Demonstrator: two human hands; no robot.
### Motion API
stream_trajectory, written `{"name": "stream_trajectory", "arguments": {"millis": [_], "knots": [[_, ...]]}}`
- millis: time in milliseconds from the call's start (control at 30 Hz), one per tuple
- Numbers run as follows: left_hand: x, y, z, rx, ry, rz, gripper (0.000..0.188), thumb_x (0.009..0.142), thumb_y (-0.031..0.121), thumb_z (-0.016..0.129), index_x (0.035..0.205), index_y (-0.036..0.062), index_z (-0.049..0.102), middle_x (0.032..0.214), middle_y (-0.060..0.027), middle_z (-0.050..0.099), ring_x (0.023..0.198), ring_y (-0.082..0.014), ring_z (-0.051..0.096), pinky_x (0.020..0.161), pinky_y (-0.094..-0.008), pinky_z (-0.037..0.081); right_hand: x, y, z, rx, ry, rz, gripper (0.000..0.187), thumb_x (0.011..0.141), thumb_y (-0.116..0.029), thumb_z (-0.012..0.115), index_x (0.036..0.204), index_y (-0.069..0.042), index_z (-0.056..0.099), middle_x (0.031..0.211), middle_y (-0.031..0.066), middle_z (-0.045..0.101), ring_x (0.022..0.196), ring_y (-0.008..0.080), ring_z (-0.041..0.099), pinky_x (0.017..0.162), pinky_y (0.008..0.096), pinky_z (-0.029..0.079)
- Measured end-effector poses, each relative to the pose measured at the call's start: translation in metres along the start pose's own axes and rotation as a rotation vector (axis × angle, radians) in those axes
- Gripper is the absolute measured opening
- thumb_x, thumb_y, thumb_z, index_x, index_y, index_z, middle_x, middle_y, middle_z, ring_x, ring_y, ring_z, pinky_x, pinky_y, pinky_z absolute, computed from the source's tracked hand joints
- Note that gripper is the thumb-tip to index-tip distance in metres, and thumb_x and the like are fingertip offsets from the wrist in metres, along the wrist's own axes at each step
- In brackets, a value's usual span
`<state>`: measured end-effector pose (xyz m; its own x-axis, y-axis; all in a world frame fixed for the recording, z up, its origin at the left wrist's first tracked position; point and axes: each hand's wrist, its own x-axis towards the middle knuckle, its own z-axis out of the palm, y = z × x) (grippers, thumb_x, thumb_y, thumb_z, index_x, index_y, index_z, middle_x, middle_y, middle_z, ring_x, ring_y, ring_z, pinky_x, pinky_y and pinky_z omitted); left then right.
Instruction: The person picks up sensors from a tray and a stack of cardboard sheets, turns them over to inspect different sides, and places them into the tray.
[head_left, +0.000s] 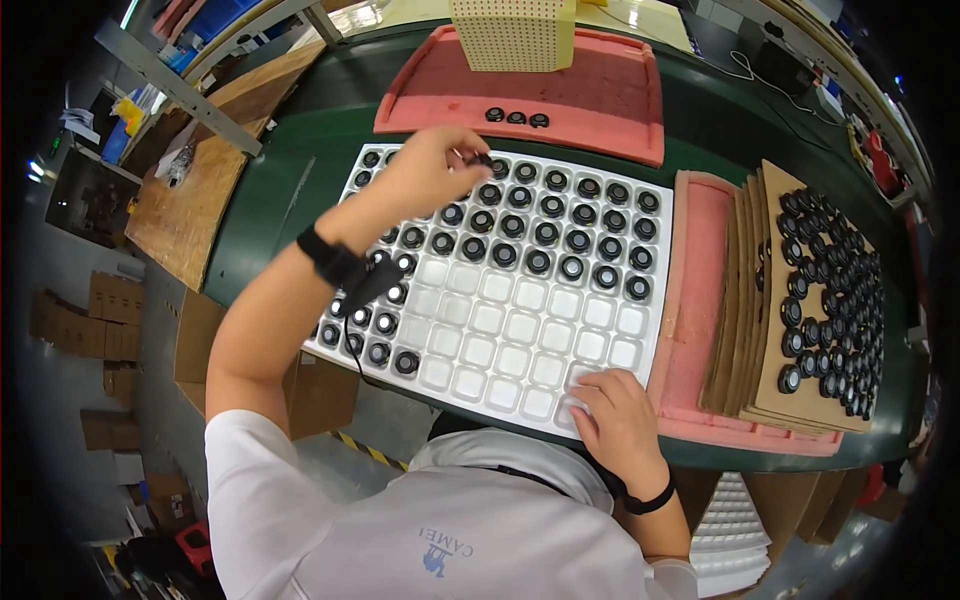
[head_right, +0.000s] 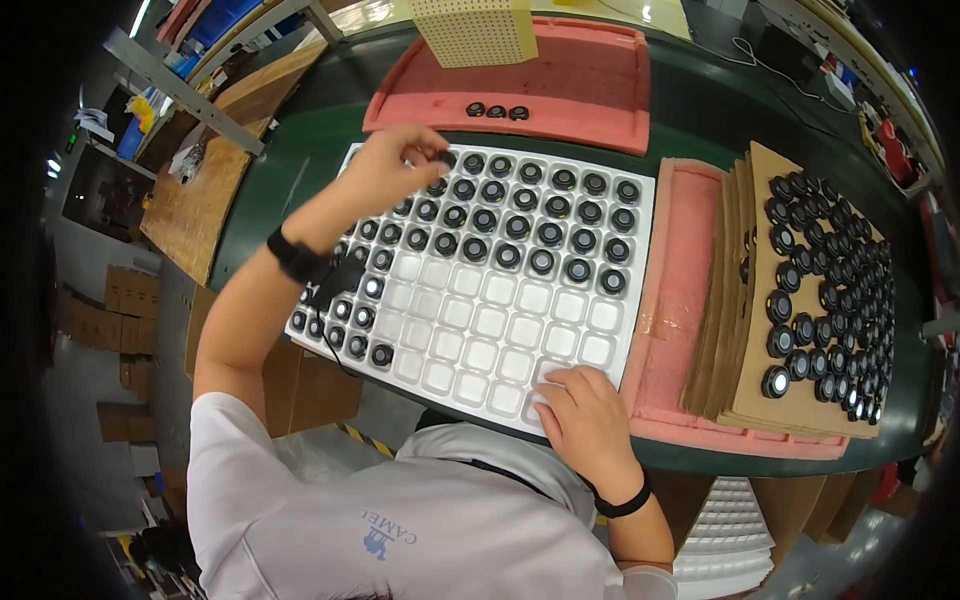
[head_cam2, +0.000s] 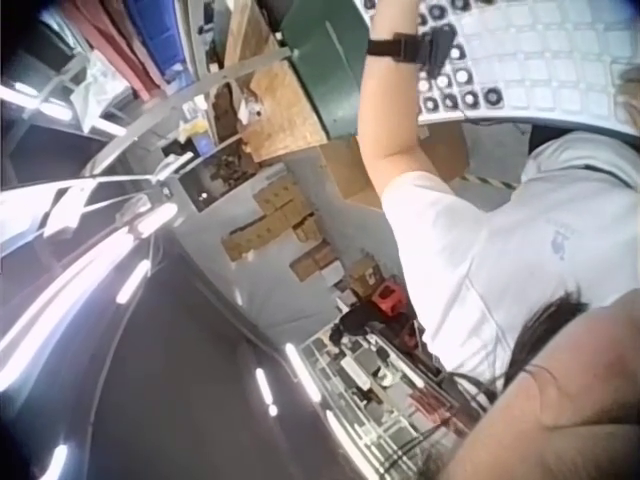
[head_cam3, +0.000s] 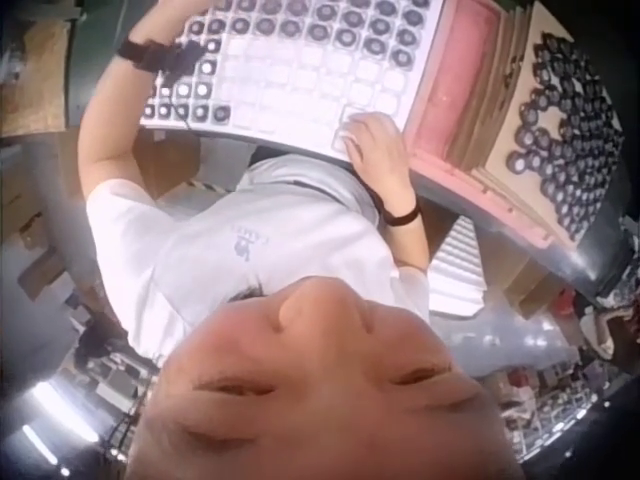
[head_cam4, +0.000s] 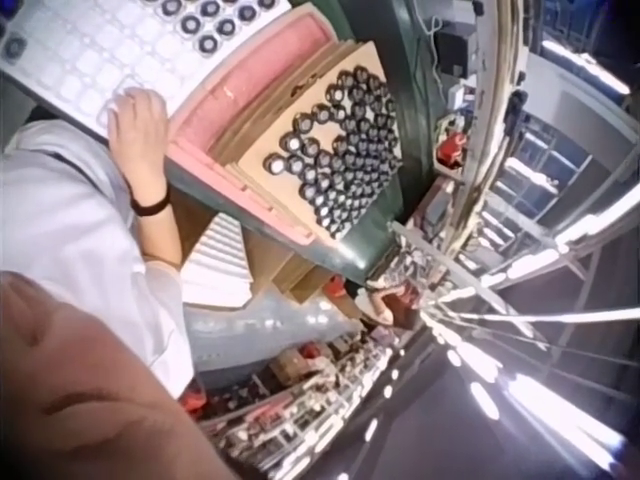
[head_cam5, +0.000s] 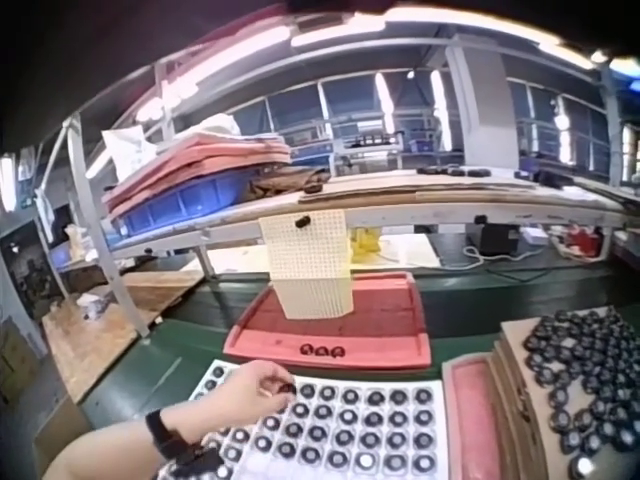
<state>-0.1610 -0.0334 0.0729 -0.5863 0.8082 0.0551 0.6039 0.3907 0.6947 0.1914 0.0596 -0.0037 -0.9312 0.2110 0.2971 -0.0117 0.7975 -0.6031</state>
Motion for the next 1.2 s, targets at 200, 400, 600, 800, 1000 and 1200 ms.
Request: {"name": "stream_trajectory", "arguments": {"millis": [200, 400, 600, 800, 1000, 1200], "knots": [[0.090, -0.056, 0.000, 0.242, 0.179, 0.046, 0.030, 0.076, 0.014, 0.075, 0.097, -0.0045, 0.066, 0.085, -0.0171, 0.069, 0.082, -0.0276, 0.067, 0.075, -0.0352, 0.053, 0.001, -0.001, 0.000, -0.013, -0.030, 0.012, 0.025, 0.071, -0.006, 0.073, 0.094, -0.005, 0.065, 0.099, 0.0072, 0.063, 0.095, 0.0298, 0.057, 0.081, 0.0390, 0.048], [0.147, -0.102, 0.015, 0.479, 0.195, 0.005, 0.029, 0.076, 0.018, 0.073, 0.097, -0.0027, 0.068, 0.093, -0.0216, 0.069, 0.090, -0.0352, 0.067, 0.080, -0.0399, 0.053, 0.000, 0.000, 0.002, -0.028, -0.009, 0.011, 0.024, 0.071, -0.007, 0.073, 0.094, -0.007, 0.066, 0.101, 0.0059, 0.062, 0.095, 0.0286, 0.057, 0.082, 0.0389, 0.047], [0.167, -0.133, 0.026, 0.543, 0.196, -0.035, 0.026, 0.079, 0.016, 0.070, 0.098, -0.0009, 0.069, 0.097, -0.0219, 0.069, 0.093, -0.0344, 0.067, 0.083, -0.0395, 0.052, 0.000, 0.002, 0.003, -0.047, -0.027, 0.023, 0.022, 0.072, -0.008, 0.072, 0.093, -0.007, 0.066, 0.103, 0.0051, 0.062, 0.096, 0.0277, 0.056, 0.083, 0.0390, 0.047], [0.172, -0.159, 0.023, 0.411, 0.213, -0.130, 0.026, 0.081, 0.017, 0.066, 0.101, 0.0000, 0.070, 0.098, -0.0234, 0.069, 0.097, -0.0391, 0.065, 0.086, -0.0436, 0.051, 0.001, 0.003, 0.004, -0.041, -0.042, 0.018, 0.021, 0.072, -0.009, 0.072, 0.092, -0.007, 0.066, 0.103, 0.0047, 0.062, 0.096, 0.0275, 0.056, 0.083, 0.0385, 0.047], [0.167, -0.154, 0.025, 0.496, 0.201, -0.031, 0.026, 0.082, 0.016, 0.065, 0.102, -0.0004, 0.069, 0.099, -0.0273, 0.067, 0.098, -0.0399, 0.065, 0.087, -0.0432, 0.051, -0.002, 0.004, 0.003, -0.058, -0.027, 0.014, 0.021, 0.072, -0.010, 0.072, 0.092, -0.008, 0.067, 0.103, 0.0045, 0.062, 0.097, 0.0270, 0.056, 0.082, 0.0381, 0.047], [0.127, -0.076, 0.038, 0.274, 0.084, 0.183, 0.018, 0.086, 0.007, 0.063, 0.101, -0.0028, 0.064, 0.092, -0.0156, 0.069, 0.086, -0.0239, 0.067, 0.079, -0.0334, 0.052, -0.007, 0.006, -0.008, 0.035, 0.048, 0.039, 0.022, 0.072, -0.007, 0.072, 0.093, -0.008, 0.067, 0.102, 0.0048, 0.062, 0.094, 0.0268, 0.057, 0.079, 0.0376, 0.048]]}}
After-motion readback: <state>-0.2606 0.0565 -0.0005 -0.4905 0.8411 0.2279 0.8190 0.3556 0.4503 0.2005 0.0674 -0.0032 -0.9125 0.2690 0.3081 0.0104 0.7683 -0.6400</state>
